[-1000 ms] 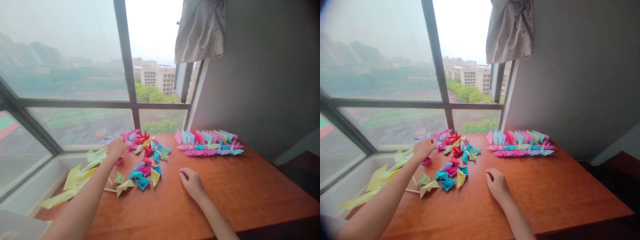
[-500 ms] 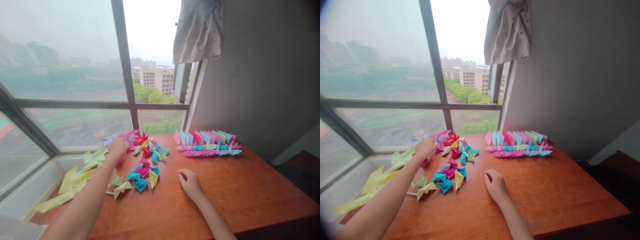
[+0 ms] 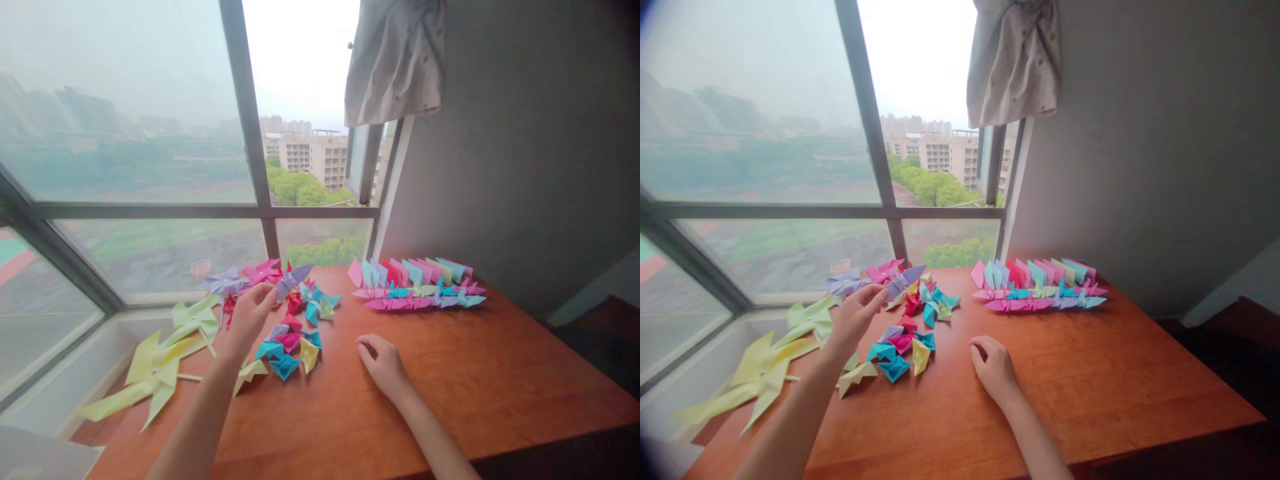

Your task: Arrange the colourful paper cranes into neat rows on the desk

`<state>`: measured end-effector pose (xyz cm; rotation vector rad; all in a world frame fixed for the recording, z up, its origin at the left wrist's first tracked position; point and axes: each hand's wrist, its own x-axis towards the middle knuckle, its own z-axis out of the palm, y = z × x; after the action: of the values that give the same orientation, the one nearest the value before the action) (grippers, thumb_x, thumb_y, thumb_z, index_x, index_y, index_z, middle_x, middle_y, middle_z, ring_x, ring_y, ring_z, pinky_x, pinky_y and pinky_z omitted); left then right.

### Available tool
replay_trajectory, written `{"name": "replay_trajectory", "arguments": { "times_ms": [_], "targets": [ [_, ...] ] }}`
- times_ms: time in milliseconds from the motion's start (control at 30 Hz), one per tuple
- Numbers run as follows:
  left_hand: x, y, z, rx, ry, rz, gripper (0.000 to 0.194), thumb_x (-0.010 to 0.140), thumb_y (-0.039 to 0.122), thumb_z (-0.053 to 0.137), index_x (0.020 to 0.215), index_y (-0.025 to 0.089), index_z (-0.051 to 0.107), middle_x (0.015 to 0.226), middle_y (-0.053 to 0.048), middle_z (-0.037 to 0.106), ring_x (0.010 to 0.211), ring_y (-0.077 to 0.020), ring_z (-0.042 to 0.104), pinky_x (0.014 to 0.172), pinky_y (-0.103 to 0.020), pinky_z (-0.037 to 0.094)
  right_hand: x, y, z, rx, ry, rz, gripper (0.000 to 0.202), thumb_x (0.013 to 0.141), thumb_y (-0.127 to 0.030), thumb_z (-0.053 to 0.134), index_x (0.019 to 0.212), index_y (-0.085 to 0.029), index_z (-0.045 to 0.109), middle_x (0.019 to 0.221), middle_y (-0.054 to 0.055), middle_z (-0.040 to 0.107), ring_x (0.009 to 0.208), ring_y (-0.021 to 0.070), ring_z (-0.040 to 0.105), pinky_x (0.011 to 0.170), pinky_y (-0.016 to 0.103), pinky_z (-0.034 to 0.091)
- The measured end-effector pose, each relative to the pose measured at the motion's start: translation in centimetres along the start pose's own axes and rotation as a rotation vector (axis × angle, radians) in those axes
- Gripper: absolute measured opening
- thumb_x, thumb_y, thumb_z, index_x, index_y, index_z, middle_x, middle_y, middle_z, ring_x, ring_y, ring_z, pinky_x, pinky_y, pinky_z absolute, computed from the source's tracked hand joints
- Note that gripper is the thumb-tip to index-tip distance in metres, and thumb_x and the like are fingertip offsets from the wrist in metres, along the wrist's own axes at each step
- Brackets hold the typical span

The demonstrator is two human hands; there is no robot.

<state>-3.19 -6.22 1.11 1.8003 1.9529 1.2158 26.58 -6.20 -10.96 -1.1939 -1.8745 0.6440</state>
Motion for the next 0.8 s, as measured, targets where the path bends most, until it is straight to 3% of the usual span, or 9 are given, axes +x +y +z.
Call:
{"name": "replay_trajectory", "arguments": {
  "times_ms": [67,167,300,400,567,667,800],
  "targets": [
    [-2.5,1.4,1.1,-0.283,-0.098,-0.028,0.039,0.088,0.053,0.05,0.084,0.017,0.064,0.075,-0.002,0.067,0.068,-0.0169,0.061,0.062,-0.024,0.046,-0.1,-0.3,-0.1,0.045,0.016,0.022,0.026,0.089,-0.033,0.049,0.088,-0.019,0.071,0.089,0.008,0.072,0.08,0.0208,0.067,0.074,0.031,0.053],
    [-6.3,2.8,3.2,-0.501,-0.253,-0.082,0.037,0.086,0.053,0.055,0.078,0.017,0.06,0.068,0.0,0.059,0.064,-0.0151,0.055,0.06,-0.023,0.044,-0.3,-0.6,-0.4,0.169,0.027,0.087,0.031,0.089,-0.043,0.052,0.09,-0.018,0.071,0.087,0.008,0.072,0.073,0.02,0.066,0.066,0.029,0.053],
    [-10.8,3.1,5.5,-0.639,-0.426,-0.082,0.037,0.089,0.051,0.055,0.076,0.017,0.059,0.068,0.0,0.054,0.065,-0.0144,0.05,0.061,-0.023,0.04,-0.1,-0.7,-0.9,0.383,0.045,0.22,0.046,0.089,-0.057,0.049,0.092,-0.016,0.07,0.079,0.007,0.069,0.062,0.0172,0.061,0.057,0.027,0.049],
    [-13.0,2.6,6.4,-0.679,-0.482,-0.114,0.039,0.089,0.054,0.055,0.074,0.017,0.058,0.068,0.0,0.053,0.065,-0.0149,0.049,0.061,-0.024,0.038,-0.3,-1.0,-1.5,0.535,0.05,0.279,0.056,0.088,-0.066,0.044,0.092,-0.016,0.068,0.081,0.008,0.068,0.065,0.017,0.06,0.056,0.025,0.047],
    [-14.7,2.0,6.8,-0.684,-0.449,-0.222,0.039,0.085,0.053,0.06,0.071,0.018,0.056,0.065,0.002,0.049,0.062,-0.014,0.045,0.058,-0.023,0.035,-2.8,-2.7,-1.9,0.626,-0.053,0.313,0.057,0.09,-0.066,0.042,0.096,-0.016,0.069,0.084,0.008,0.068,0.071,0.0183,0.062,0.061,0.026,0.048],
    [-14.9,2.0,6.7,-0.66,-0.439,-0.221,0.036,0.085,0.05,0.061,0.071,0.017,0.057,0.066,0.002,0.049,0.063,-0.0144,0.045,0.059,-0.024,0.035,-4.4,-4.2,-1.4,0.572,-0.157,0.34,0.046,0.083,-0.06,0.059,0.098,-0.017,0.07,0.079,0.006,0.069,0.067,0.0175,0.061,0.06,0.027,0.048],
    [-15.0,1.8,6.8,-0.622,-0.458,-0.183,0.033,0.088,0.047,0.059,0.073,0.017,0.06,0.069,0.0,0.052,0.068,-0.016,0.047,0.062,-0.024,0.036,-5.2,-5.8,-0.6,0.594,-0.124,0.393,0.039,0.073,-0.053,0.071,0.092,-0.018,0.068,0.079,0.005,0.07,0.068,0.0188,0.063,0.062,0.028,0.05]
  ]
}}
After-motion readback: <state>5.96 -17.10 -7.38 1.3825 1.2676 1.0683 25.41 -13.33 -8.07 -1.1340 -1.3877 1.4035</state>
